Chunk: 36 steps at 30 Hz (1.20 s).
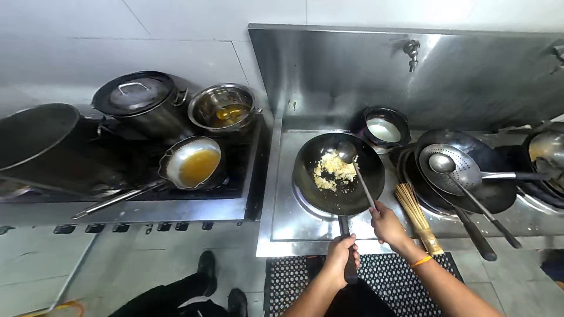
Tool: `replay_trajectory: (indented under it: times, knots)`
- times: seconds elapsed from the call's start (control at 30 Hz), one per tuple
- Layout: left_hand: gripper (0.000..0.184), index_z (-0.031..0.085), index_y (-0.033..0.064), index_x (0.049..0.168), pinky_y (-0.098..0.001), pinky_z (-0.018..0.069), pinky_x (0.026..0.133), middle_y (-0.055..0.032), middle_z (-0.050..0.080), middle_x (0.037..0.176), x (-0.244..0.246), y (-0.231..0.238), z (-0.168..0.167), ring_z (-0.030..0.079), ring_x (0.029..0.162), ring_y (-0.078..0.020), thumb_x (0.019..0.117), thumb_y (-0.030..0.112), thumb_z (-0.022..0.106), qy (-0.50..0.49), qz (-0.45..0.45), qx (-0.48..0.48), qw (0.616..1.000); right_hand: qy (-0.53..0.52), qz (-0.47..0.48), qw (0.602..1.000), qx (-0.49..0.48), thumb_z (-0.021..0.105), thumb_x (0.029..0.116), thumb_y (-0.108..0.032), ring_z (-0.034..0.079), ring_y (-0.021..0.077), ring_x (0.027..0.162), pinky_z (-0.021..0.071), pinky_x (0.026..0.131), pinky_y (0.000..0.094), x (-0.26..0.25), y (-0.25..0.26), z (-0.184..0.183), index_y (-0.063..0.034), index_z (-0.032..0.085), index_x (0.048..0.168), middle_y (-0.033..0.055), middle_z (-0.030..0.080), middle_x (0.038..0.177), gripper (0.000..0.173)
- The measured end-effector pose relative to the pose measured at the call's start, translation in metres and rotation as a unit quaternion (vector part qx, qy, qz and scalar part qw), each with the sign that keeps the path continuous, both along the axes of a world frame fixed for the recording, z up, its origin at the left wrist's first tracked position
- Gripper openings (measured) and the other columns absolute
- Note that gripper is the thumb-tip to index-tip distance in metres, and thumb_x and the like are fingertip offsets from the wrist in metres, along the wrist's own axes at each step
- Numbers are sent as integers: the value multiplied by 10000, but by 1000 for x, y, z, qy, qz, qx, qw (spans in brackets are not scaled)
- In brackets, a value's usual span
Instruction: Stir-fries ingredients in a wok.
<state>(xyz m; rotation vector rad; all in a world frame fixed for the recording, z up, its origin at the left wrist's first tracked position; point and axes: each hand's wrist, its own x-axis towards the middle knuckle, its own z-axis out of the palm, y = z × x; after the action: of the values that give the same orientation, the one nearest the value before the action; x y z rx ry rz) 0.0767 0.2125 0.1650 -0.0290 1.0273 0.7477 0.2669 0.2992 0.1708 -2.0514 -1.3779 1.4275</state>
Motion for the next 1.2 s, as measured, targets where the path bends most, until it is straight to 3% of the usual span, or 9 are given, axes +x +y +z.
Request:
replay_trajectory:
  times: [0.17, 0.27, 0.47, 0.57, 0.63, 0.87, 1.03, 1.13, 1.2]
  knots:
    - [272, 542, 50, 1191, -301, 561, 486, -91, 617, 799, -3, 2, -5, 617, 557, -174, 1037, 261, 618, 17, -18, 9, 1000, 59, 24, 994, -94, 448, 1090, -437, 534, 170, 459, 497, 409, 327, 3, 12, 38, -182, 539, 1397, 56, 570, 710, 409]
    - [283, 549, 51, 1193, -305, 564, 491, -97, 621, 804, -2, 1, -9, 617, 558, -179, 1039, 279, 615, 29, -32, 11, 999, 77, 31, 991, -103, 439, 1089, -459, 509, 158, 455, 479, 407, 318, -6, 19, 21, -192, 531, 1397, 43, 547, 698, 418]
    - [287, 555, 38, 1173, -313, 567, 493, -102, 621, 787, -3, 0, -18, 617, 550, -181, 1037, 283, 616, 23, -36, 22, 999, 78, -34, 996, -40, 432, 1093, -464, 506, 176, 433, 479, 390, 338, -27, 42, 1, -168, 554, 1349, 55, 534, 663, 410]
    - [289, 549, 36, 1180, -316, 573, 494, -106, 624, 786, -4, -1, -18, 622, 548, -185, 1036, 277, 618, 22, -36, 25, 999, 57, -19, 996, -71, 440, 1087, -478, 528, 171, 443, 490, 399, 324, -27, 53, 21, -172, 570, 1319, 56, 562, 681, 406]
    - [296, 544, 33, 1199, -319, 575, 501, -106, 628, 791, -5, 0, -18, 623, 551, -185, 1042, 276, 607, 21, -38, 29, 999, 73, -11, 995, -68, 446, 1087, -472, 513, 168, 446, 480, 398, 323, -29, 53, 29, -183, 557, 1372, 52, 548, 682, 420]
    - [290, 560, 28, 1172, -315, 571, 491, -102, 625, 776, -9, -1, -21, 620, 541, -180, 1038, 279, 617, 20, -34, 29, 999, -33, -29, 999, 13, 412, 1096, -465, 537, 210, 426, 518, 397, 396, -24, 47, -12, -174, 541, 1373, 78, 559, 666, 422]
    - [274, 558, 23, 1141, -314, 572, 488, -98, 621, 756, -11, -1, -21, 618, 532, -178, 1037, 269, 618, 11, -27, 28, 999, 5, 77, 991, -108, 448, 1073, -508, 528, 185, 444, 504, 412, 355, 1, 23, 48, -223, 559, 1378, 59, 549, 668, 432]
    - [272, 563, 29, 1141, -321, 573, 488, -98, 620, 761, -10, -2, -20, 619, 536, -182, 1036, 274, 622, 11, -28, 22, 999, -62, 97, 988, -99, 421, 1069, -551, 547, 208, 465, 507, 428, 388, 14, 4, 21, -295, 540, 1427, 65, 578, 687, 456]
    - [265, 566, 28, 1125, -320, 573, 483, -95, 620, 747, -10, -2, -19, 620, 532, -181, 1036, 271, 622, 10, -31, 26, 999, -118, 54, 991, -38, 420, 1069, -531, 579, 226, 475, 539, 438, 433, 18, -4, -3, -289, 550, 1413, 70, 607, 704, 440]
